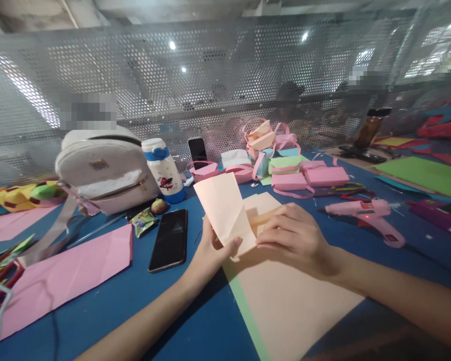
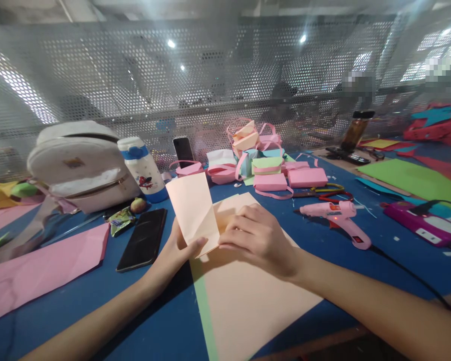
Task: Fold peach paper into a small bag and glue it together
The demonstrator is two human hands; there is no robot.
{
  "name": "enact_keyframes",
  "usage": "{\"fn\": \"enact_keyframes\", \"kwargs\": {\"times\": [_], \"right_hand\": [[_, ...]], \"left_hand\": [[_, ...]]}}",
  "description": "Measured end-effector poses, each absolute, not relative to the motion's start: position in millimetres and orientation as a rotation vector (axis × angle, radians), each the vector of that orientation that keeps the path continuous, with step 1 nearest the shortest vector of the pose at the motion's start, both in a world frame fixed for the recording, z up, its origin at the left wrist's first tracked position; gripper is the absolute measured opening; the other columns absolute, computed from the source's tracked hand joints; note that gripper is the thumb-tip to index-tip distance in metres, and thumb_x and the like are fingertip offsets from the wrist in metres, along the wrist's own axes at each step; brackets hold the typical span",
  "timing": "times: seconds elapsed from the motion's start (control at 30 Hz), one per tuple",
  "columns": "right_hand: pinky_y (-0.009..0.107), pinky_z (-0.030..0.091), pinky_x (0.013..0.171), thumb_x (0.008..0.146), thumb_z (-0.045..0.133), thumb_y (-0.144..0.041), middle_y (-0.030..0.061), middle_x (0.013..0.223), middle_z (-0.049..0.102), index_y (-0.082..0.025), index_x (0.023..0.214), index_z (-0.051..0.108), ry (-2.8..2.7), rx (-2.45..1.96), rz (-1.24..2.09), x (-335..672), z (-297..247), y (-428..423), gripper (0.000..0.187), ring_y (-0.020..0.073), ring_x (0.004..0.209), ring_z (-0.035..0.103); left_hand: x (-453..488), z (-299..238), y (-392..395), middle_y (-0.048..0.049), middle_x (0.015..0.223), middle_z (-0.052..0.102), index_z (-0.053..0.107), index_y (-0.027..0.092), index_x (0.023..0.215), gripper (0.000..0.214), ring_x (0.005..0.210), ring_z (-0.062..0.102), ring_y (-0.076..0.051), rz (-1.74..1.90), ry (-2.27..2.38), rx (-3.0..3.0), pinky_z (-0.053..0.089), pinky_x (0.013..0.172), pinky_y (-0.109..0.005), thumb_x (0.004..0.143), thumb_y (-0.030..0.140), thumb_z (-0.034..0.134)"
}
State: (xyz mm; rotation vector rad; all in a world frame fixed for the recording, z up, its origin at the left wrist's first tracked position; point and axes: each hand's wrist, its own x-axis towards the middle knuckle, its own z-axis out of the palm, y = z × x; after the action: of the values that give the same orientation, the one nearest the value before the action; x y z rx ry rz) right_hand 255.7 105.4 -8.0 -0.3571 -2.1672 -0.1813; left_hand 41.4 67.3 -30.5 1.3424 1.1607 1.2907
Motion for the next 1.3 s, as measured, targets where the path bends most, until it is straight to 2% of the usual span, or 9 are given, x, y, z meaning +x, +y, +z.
{"fn": "enact_keyframes", "kwargs": {"times": [0.2, 0.43, 0.53, 0.7, 0.9, 1.1, 1.3], "right_hand": [[0.034, 0.039, 0.076, 0.091, 0.067, -0.022, 0.0007, 0.077, 0.068, -0.021, 0.088, 0.067, -2.183, -0.376, -0.174, 256.5, -9.1, 105.9, 0.004, 0.0175, 0.078, 0.053], [0.043, 0.029, 0.095, 0.091, 0.066, -0.019, -0.0016, 0.086, 0.07, -0.023, 0.089, 0.066, -2.197, -0.507, -0.203, 257.1, -5.7, 102.6, 0.004, 0.0194, 0.089, 0.053], [0.042, 0.031, 0.092, 0.092, 0.063, -0.016, -0.0005, 0.087, 0.07, -0.023, 0.09, 0.065, -2.215, -0.49, -0.201, 257.3, -5.6, 104.0, 0.007, 0.0197, 0.089, 0.053], [0.035, 0.037, 0.078, 0.095, 0.053, -0.015, 0.0027, 0.084, 0.067, -0.019, 0.092, 0.063, -2.286, -0.455, -0.132, 256.1, -8.6, 108.2, 0.011, 0.019, 0.083, 0.053], [0.035, 0.037, 0.081, 0.096, 0.055, -0.015, 0.003, 0.087, 0.068, -0.02, 0.096, 0.064, -2.275, -0.465, -0.143, 253.9, -10.0, 108.4, 0.011, 0.0187, 0.086, 0.054], [0.036, 0.038, 0.078, 0.092, 0.063, -0.017, 0.0026, 0.085, 0.069, -0.02, 0.089, 0.066, -2.243, -0.438, -0.176, 252.7, -9.5, 106.7, 0.005, 0.0193, 0.084, 0.053], [0.035, 0.038, 0.079, 0.092, 0.062, -0.015, 0.0026, 0.085, 0.069, -0.02, 0.089, 0.066, -2.254, -0.447, -0.119, 251.1, -11.0, 106.5, 0.007, 0.0191, 0.085, 0.054]], "left_hand": [[41.5, -26.2, 65.5, -0.0109, 0.138, 0.053, 0.039, 0.024, 0.131, 0.068, 0.135, 0.045, -0.035, 1.291, 1.148, 1.332, 0.049, 0.102, -0.043, 0.076, 0.043, 0.074], [41.1, -24.6, 64.9, -0.0097, 0.144, 0.05, 0.04, 0.025, 0.135, 0.066, 0.138, 0.042, -0.033, 1.322, 1.155, 1.314, 0.047, 0.105, -0.041, 0.08, 0.043, 0.071], [41.1, -25.5, 64.7, -0.01, 0.144, 0.05, 0.04, 0.024, 0.135, 0.064, 0.138, 0.043, -0.033, 1.335, 1.182, 1.31, 0.049, 0.103, -0.04, 0.081, 0.042, 0.07], [41.0, -27.2, 65.2, -0.0097, 0.14, 0.054, 0.044, 0.023, 0.132, 0.062, 0.134, 0.047, -0.034, 1.353, 1.209, 1.278, 0.049, 0.102, -0.042, 0.08, 0.041, 0.072], [40.4, -29.3, 67.4, -0.0104, 0.145, 0.051, 0.042, 0.023, 0.134, 0.062, 0.138, 0.043, -0.032, 1.374, 1.16, 1.259, 0.041, 0.111, -0.043, 0.083, 0.042, 0.07], [40.0, -29.8, 67.7, -0.0115, 0.144, 0.051, 0.042, 0.021, 0.133, 0.061, 0.136, 0.045, -0.032, 1.369, 1.203, 1.287, 0.041, 0.11, -0.042, 0.083, 0.043, 0.069], [38.2, -32.4, 67.9, -0.0122, 0.142, 0.052, 0.042, 0.021, 0.133, 0.062, 0.135, 0.046, -0.034, 1.364, 1.217, 1.272, 0.042, 0.109, -0.045, 0.083, 0.044, 0.069]]}}
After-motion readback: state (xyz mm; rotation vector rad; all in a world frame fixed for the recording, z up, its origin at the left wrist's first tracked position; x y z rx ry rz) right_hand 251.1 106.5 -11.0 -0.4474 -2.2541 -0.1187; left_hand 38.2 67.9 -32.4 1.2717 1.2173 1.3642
